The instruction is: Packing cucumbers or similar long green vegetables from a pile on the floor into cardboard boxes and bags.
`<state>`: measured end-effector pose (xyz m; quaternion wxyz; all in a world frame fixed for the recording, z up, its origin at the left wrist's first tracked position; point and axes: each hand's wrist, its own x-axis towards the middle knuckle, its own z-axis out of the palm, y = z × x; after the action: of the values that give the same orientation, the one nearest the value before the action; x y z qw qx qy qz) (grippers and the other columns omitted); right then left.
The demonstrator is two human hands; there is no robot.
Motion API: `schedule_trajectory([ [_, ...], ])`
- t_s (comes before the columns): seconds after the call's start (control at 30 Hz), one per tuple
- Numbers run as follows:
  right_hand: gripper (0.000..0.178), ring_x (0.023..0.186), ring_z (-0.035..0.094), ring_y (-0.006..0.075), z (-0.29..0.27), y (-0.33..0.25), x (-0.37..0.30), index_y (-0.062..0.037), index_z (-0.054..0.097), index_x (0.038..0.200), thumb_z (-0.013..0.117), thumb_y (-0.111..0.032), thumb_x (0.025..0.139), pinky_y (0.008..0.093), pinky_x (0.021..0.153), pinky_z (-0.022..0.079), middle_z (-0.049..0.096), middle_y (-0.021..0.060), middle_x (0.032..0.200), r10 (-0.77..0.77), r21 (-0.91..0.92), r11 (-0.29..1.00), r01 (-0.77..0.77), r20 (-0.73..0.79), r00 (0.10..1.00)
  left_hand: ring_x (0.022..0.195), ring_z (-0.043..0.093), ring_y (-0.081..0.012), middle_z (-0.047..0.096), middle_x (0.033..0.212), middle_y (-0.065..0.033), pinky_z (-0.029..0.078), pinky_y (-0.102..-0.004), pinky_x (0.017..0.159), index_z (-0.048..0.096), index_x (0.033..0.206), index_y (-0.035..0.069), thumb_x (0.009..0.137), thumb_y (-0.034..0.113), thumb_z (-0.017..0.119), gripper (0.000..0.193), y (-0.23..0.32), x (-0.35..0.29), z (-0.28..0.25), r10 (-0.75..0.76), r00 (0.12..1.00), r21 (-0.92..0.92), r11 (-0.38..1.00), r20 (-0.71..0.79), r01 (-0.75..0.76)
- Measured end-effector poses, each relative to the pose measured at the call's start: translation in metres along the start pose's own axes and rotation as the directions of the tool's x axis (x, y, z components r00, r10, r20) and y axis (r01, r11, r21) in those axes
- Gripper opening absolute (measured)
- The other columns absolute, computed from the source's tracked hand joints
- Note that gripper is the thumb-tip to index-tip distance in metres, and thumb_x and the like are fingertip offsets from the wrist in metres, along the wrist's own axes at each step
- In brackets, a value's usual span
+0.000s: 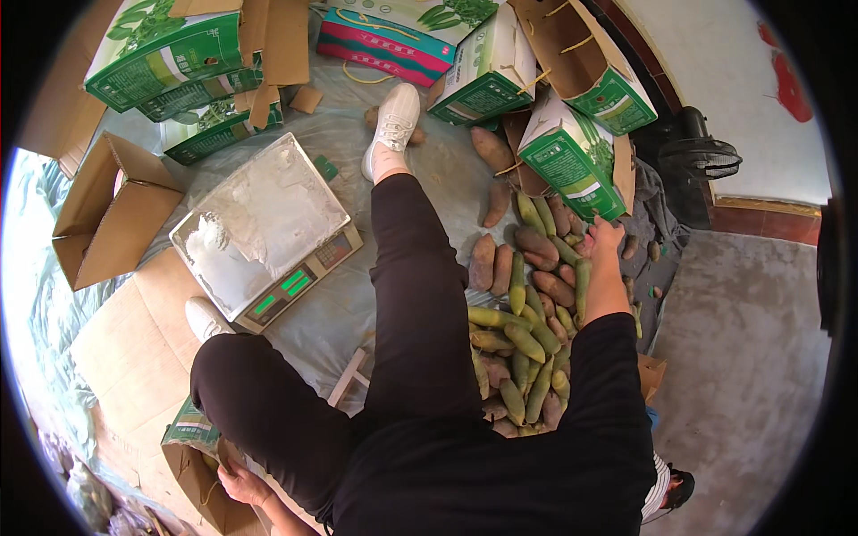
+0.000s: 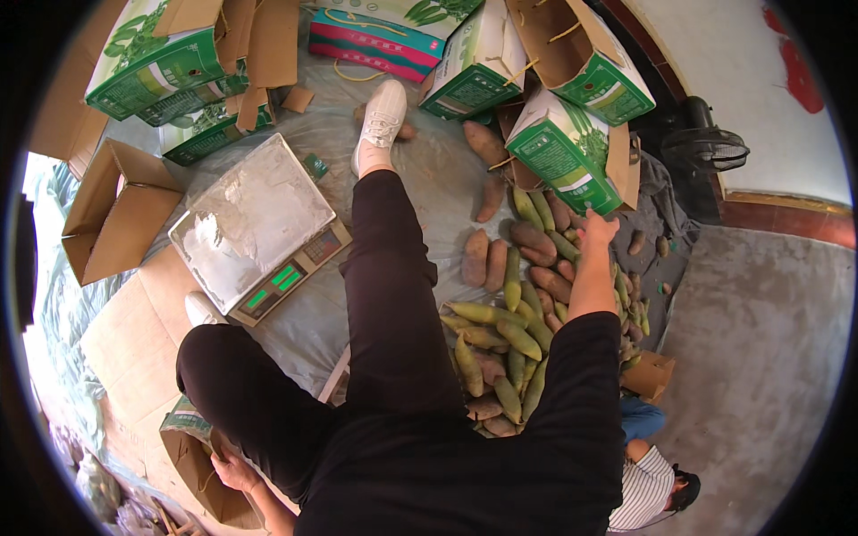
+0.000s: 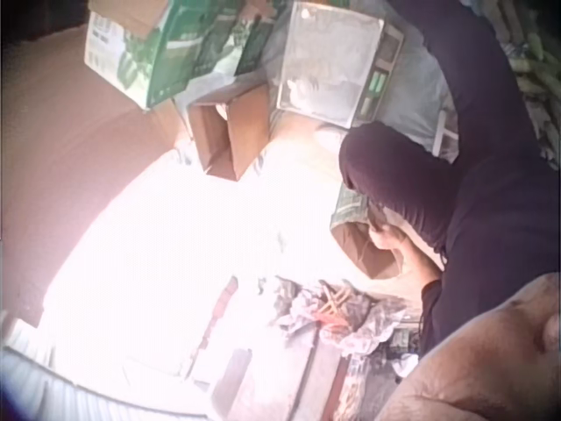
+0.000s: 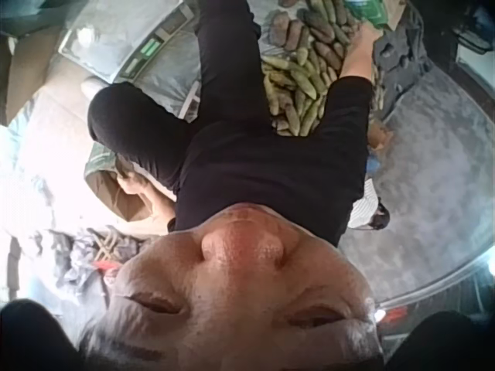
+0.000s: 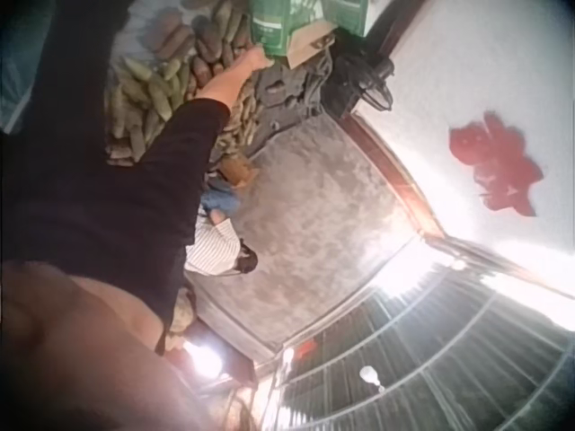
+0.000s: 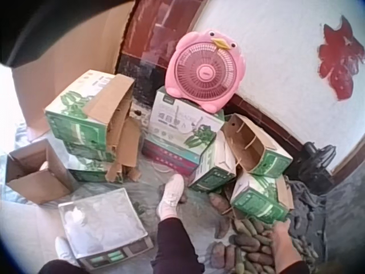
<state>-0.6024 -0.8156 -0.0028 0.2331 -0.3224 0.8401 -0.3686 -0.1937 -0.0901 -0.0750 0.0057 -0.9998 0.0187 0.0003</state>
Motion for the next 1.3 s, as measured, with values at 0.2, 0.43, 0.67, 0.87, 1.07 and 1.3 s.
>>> schedule_trajectory([
  [0.2, 0.070, 0.112, 0.045, 0.0239, 0.012, -0.019, -0.010, -0.0048, 0.038, 0.130, 0.073, -0.027, 0.074, 0.0443, 0.087, 0.037, 0.048, 0.0109, 0.125, -0.021, 0.051, 0.999, 0.017, 0.071, 0.997, 0.081, 0.060, -0.0371, 0.064, 0.091, -0.0192, 0.047, -0.0430, 0.070, 0.059, 0.100, 0.000, 0.087, 0.028, 0.056, 0.031, -0.004, -0.003, -0.004, -0.034, 0.999, 0.006, 0.999, 0.009, 0.034],
  [0.43, 0.046, 0.107, 0.050, 0.0201, 0.007, -0.021, 0.009, -0.0046, 0.054, 0.114, 0.072, -0.027, 0.078, 0.0343, 0.088, 0.039, 0.058, 0.0083, 0.112, -0.081, 0.231, 0.972, 0.040, 0.170, 0.982, 0.085, 0.060, -0.0379, 0.063, 0.095, -0.0206, 0.047, -0.0429, 0.073, 0.058, 0.104, -0.002, 0.088, 0.029, 0.055, 0.035, -0.001, -0.004, -0.002, -0.039, 0.999, 0.004, 0.999, 0.005, 0.039],
  [0.67, 0.020, 0.081, 0.058, 0.0162, 0.015, -0.082, -0.016, -0.0015, 0.056, 0.107, 0.056, -0.009, 0.088, 0.0303, 0.070, 0.047, 0.062, 0.0055, 0.094, -0.542, 0.676, 0.667, 0.315, 0.149, 0.827, 0.086, 0.060, -0.0374, 0.063, 0.097, -0.0206, 0.047, -0.0432, 0.074, 0.058, 0.105, -0.001, 0.088, 0.031, 0.054, 0.036, -0.002, -0.004, 0.000, -0.029, 1.000, -0.001, 1.000, 0.008, 0.029],
  [0.87, 0.013, 0.072, 0.060, 0.0158, -0.039, -0.118, -0.032, -0.0003, 0.056, 0.098, 0.056, -0.010, 0.089, 0.0285, 0.059, 0.047, 0.062, 0.0068, 0.087, -0.588, 0.726, 0.572, 0.381, 0.039, 0.808, 0.083, 0.060, -0.0362, 0.063, 0.093, -0.0178, 0.047, -0.0439, 0.071, 0.058, 0.104, 0.002, 0.089, 0.032, 0.052, 0.034, 0.018, -0.003, -0.017, -0.012, 1.000, 0.012, 1.000, -0.004, 0.012],
  [1.07, 0.018, 0.076, 0.061, 0.0157, -0.130, -0.138, -0.069, 0.0000, 0.058, 0.102, 0.057, -0.012, 0.088, 0.0285, 0.061, 0.047, 0.064, 0.0066, 0.092, -0.599, 0.717, 0.604, 0.348, 0.120, 0.792, 0.082, 0.060, -0.0354, 0.062, 0.092, -0.0164, 0.046, -0.0449, 0.068, 0.057, 0.102, 0.004, 0.090, 0.031, 0.050, 0.030, -0.009, -0.007, -0.002, 0.047, 0.997, 0.032, 0.998, -0.057, -0.046],
  [1.3, 0.028, 0.096, 0.059, 0.0207, -0.171, -0.111, -0.065, 0.0019, 0.057, 0.109, 0.055, -0.017, 0.089, 0.0327, 0.087, 0.044, 0.063, 0.0100, 0.104, -0.656, 0.842, 0.532, 0.093, 0.340, 0.674, 0.081, 0.060, -0.0344, 0.062, 0.092, -0.0148, 0.046, -0.0453, 0.068, 0.057, 0.100, 0.005, 0.089, 0.031, 0.051, 0.029, -0.011, -0.008, 0.000, 0.077, 0.995, 0.010, 0.997, -0.058, -0.077],
])
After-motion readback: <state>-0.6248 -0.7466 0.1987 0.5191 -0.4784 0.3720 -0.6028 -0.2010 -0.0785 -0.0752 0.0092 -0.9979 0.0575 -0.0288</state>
